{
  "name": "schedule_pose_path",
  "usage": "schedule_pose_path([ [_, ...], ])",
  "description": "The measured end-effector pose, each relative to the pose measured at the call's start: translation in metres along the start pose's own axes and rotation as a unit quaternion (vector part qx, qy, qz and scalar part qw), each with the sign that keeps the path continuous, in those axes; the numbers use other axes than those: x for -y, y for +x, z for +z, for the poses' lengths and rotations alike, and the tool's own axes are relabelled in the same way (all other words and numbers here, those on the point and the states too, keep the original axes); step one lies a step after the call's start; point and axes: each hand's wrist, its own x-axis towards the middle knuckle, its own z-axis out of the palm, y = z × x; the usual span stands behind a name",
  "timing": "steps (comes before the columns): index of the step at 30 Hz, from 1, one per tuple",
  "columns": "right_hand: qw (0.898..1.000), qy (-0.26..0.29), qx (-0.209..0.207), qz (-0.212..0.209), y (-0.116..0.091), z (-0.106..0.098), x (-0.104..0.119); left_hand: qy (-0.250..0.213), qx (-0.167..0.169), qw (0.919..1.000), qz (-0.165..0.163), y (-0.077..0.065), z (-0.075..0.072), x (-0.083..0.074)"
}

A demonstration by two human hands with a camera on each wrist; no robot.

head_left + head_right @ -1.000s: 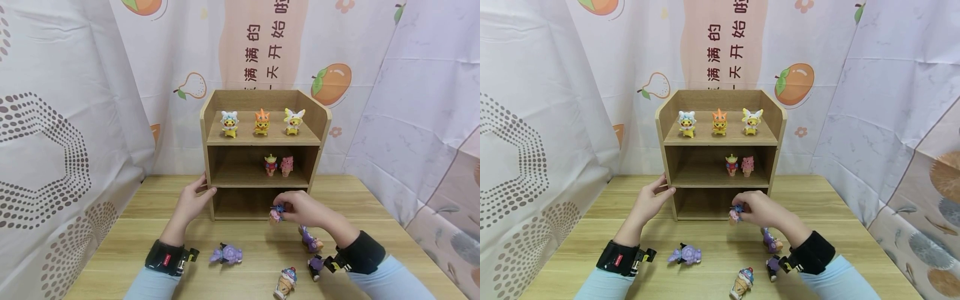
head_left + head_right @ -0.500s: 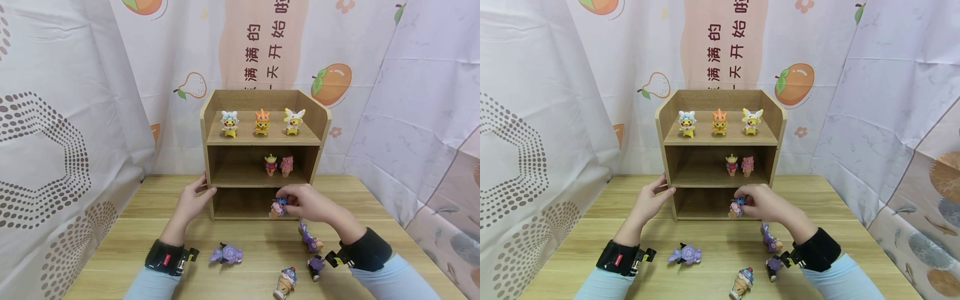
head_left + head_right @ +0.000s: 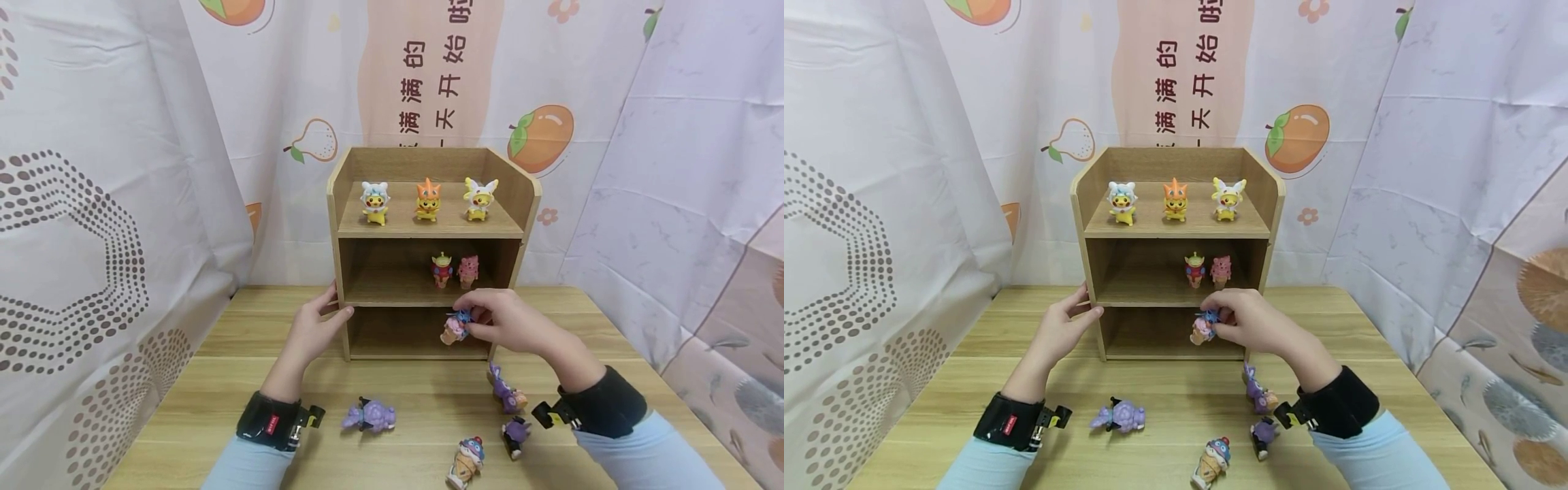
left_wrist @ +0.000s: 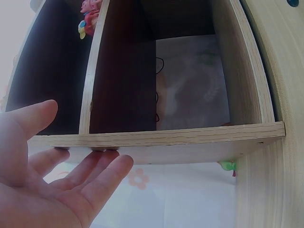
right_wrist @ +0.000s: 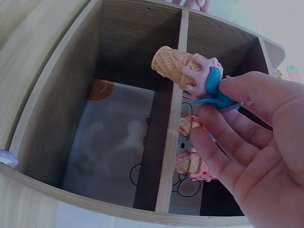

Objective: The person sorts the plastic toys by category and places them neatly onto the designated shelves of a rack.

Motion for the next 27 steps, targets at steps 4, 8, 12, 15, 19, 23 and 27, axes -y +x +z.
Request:
schedule_pose_path([
  [4,1.000,-0.005,-0.015,-0.006,0.002,-0.005,0.001,0.001,0.001,1.0000,-0.001,0.000,0.000,0.000],
  [8,1.000,-0.003,-0.023,-0.004,0.004,-0.009,0.004,0.003,0.002,1.0000,0.000,-0.001,-0.001,-0.001],
  [12,1.000,0.001,-0.030,-0.004,0.006,-0.012,0.005,0.002,0.002,1.0000,0.004,-0.001,-0.001,-0.001],
  [15,0.999,0.001,-0.040,-0.008,0.008,-0.013,0.007,0.001,0.002,1.0000,0.005,-0.001,-0.001,-0.001],
  [19,0.998,-0.002,-0.054,-0.020,0.011,-0.015,0.008,0.001,0.004,1.0000,0.003,-0.001,-0.001,0.000],
  [23,0.997,-0.011,-0.066,-0.029,0.014,-0.017,0.008,-0.002,0.003,1.0000,0.002,0.000,-0.001,0.000],
  [27,0.995,-0.026,-0.081,-0.046,0.018,-0.018,0.006,-0.002,0.003,1.0000,0.000,0.000,-0.001,-0.001],
])
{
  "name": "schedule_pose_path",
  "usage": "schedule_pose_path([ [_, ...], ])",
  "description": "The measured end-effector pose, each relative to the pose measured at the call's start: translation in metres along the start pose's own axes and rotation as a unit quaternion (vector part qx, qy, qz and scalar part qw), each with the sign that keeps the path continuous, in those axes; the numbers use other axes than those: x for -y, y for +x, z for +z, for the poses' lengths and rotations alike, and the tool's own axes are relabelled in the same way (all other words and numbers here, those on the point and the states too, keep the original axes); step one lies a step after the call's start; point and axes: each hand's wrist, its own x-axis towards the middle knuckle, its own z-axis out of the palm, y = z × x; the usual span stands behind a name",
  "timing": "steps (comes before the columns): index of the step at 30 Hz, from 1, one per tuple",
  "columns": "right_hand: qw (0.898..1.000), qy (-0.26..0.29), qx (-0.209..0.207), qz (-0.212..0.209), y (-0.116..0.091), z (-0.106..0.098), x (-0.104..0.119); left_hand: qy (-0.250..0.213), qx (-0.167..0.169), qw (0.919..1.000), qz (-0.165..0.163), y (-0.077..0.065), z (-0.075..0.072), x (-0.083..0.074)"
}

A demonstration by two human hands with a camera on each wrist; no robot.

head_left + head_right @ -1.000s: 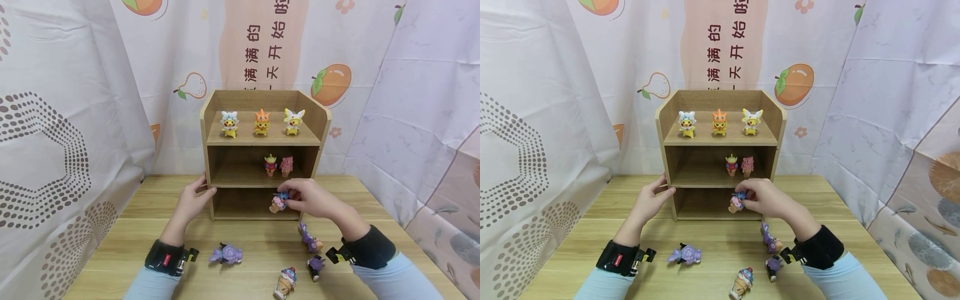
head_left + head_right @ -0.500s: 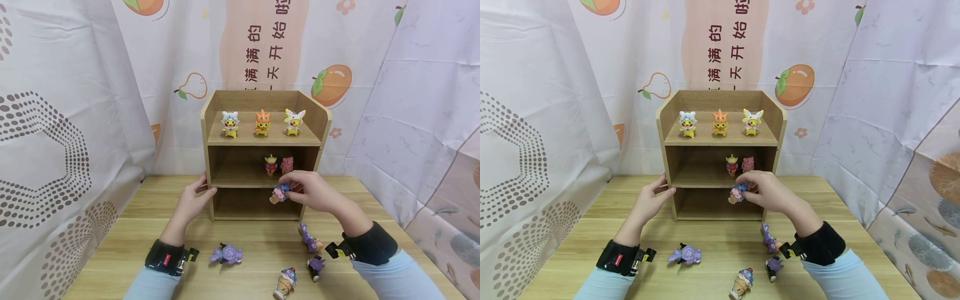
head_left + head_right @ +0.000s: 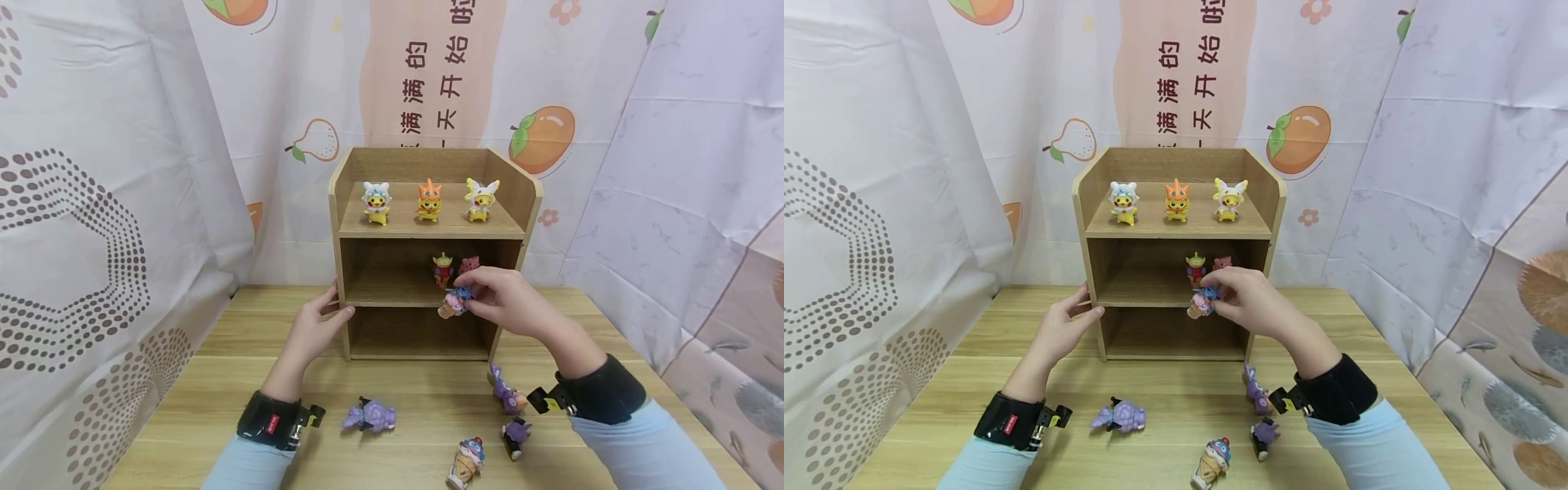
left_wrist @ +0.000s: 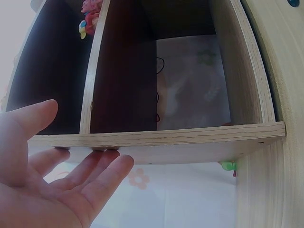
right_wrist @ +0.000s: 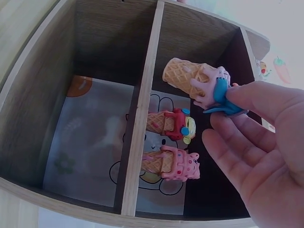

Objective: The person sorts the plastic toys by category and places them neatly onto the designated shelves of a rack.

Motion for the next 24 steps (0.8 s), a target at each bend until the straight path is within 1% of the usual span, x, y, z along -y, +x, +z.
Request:
schedule_pose_path([
  [13,0.999,-0.016,-0.011,-0.028,0.021,-0.003,0.000,0.005,-0.003,1.0000,0.001,0.000,0.000,0.001],
  [17,0.999,-0.023,-0.012,-0.033,0.026,-0.003,0.000,0.007,-0.004,1.0000,0.004,0.001,0.000,0.001],
  [24,0.999,-0.027,-0.005,-0.040,0.034,-0.003,0.001,0.008,-0.006,1.0000,0.000,0.001,0.000,0.001],
])
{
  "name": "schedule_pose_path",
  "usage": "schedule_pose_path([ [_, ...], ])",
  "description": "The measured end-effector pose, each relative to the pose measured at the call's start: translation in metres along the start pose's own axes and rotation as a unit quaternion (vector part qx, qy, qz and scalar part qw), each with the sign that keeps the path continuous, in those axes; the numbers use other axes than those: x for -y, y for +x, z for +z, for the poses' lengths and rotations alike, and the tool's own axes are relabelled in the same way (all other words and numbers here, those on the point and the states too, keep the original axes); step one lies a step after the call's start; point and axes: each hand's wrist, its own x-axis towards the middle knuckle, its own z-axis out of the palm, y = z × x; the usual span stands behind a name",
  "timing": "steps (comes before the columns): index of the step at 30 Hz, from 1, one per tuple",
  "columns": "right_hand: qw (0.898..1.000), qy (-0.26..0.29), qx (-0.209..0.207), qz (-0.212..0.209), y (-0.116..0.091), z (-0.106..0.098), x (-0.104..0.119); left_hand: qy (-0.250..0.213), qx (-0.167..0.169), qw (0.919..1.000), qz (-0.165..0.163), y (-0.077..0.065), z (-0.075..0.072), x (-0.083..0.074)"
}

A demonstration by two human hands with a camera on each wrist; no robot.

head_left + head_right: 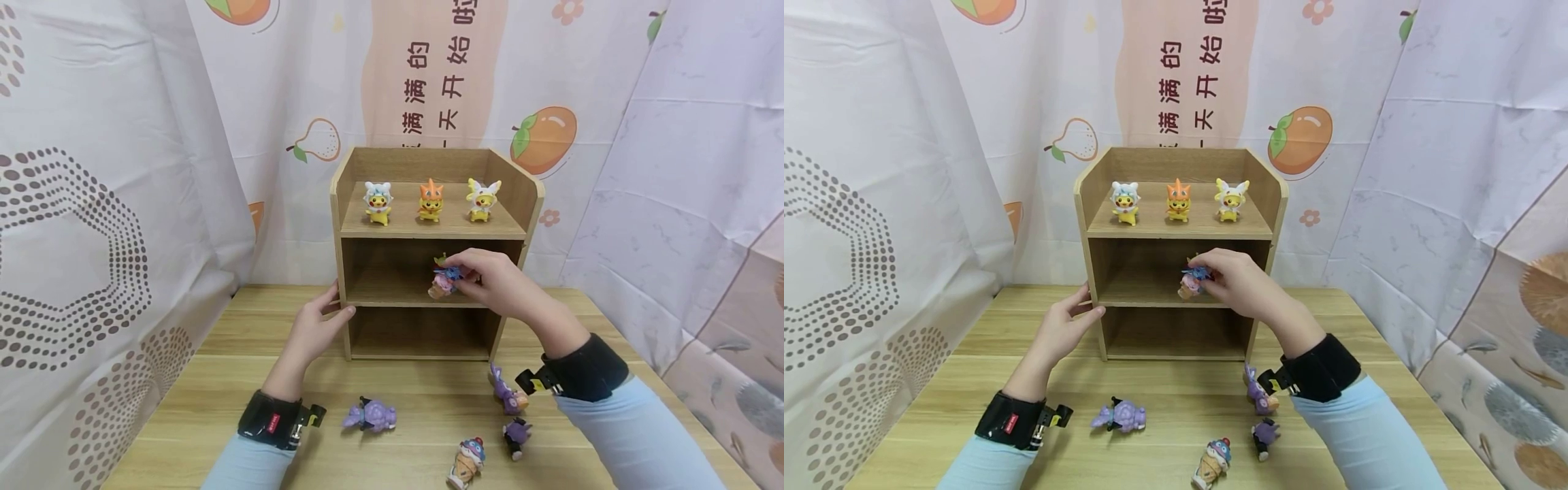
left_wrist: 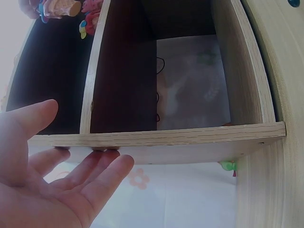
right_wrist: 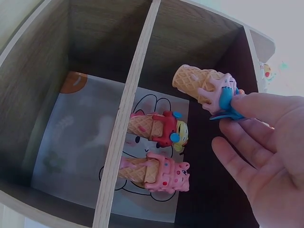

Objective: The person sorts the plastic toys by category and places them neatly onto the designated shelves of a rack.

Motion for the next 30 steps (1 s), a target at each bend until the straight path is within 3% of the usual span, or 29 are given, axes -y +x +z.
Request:
schedule_pose_path([
  [14,0.999,-0.022,0.010,-0.021,0.022,0.011,0.001,0.006,-0.001,1.0000,-0.003,0.000,-0.001,0.000],
  [30,0.996,-0.059,0.066,0.031,0.036,0.023,-0.004,-0.004,0.000,1.0000,0.006,0.000,0.001,0.001],
])
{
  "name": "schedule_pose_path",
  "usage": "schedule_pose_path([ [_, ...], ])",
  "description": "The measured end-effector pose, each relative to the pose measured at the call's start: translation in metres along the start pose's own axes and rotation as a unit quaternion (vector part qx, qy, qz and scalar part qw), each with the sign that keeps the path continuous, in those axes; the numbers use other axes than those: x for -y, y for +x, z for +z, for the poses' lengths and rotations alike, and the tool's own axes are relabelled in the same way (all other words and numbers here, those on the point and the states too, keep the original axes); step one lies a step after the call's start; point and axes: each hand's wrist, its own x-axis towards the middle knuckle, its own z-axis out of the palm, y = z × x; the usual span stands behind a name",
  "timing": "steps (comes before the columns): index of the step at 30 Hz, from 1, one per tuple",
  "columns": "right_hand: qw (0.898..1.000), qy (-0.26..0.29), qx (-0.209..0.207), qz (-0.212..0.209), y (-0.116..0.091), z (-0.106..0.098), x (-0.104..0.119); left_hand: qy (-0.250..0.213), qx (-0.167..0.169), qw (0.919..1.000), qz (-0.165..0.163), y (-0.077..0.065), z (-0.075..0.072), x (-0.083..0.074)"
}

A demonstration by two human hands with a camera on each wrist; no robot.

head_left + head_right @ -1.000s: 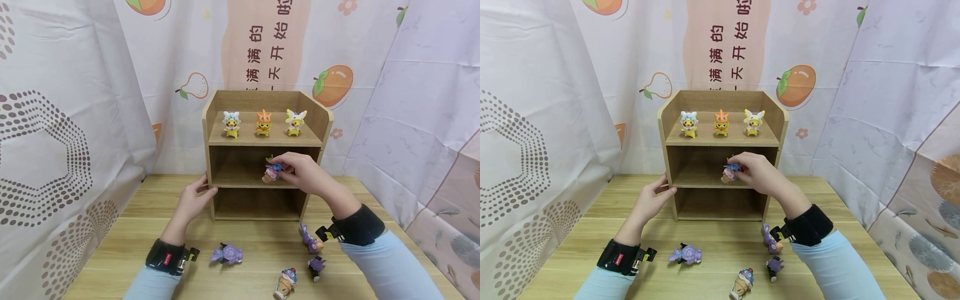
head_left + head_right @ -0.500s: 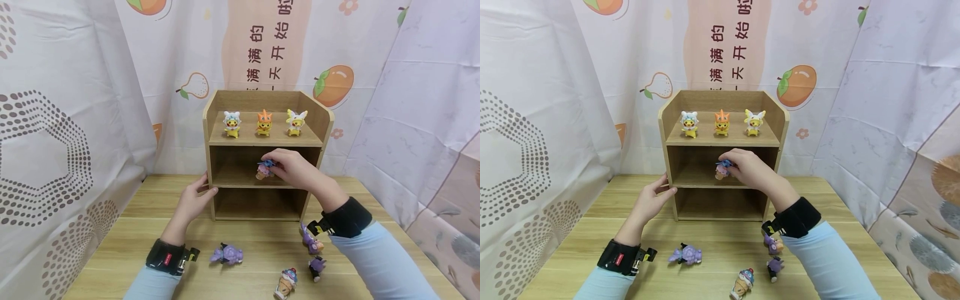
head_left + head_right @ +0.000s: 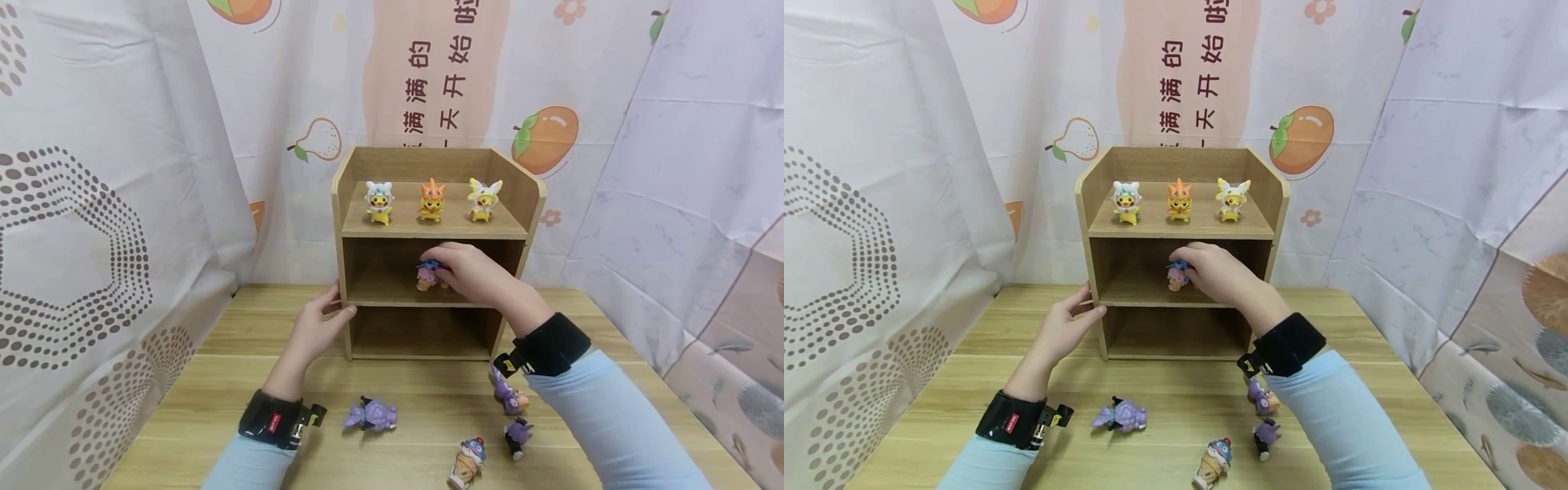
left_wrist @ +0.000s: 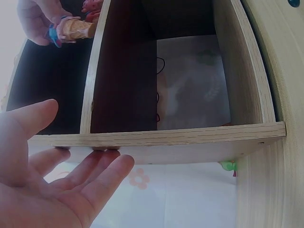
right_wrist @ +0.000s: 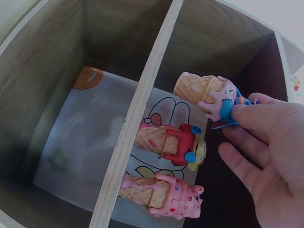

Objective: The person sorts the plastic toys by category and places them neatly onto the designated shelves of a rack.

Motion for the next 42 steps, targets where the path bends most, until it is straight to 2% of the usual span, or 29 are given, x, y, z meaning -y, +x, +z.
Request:
schedule_pose_path([
  [10,0.999,-0.025,0.033,0.010,0.011,0.004,0.003,0.005,0.001,1.0000,-0.005,0.000,-0.002,-0.001],
  [19,0.996,-0.021,0.070,0.043,0.022,0.003,0.003,0.005,0.003,0.9999,-0.011,0.001,-0.002,-0.002],
  [27,0.994,-0.038,0.092,0.055,0.030,0.003,0.002,0.002,0.006,0.9999,-0.010,0.001,-0.002,-0.002],
  [34,0.990,-0.024,0.113,0.079,0.032,0.005,0.000,0.005,0.005,0.9999,-0.011,0.001,-0.002,-0.003],
  [42,0.989,-0.017,0.124,0.075,0.034,0.008,-0.002,0.004,0.001,1.0000,-0.008,0.000,-0.001,-0.002],
])
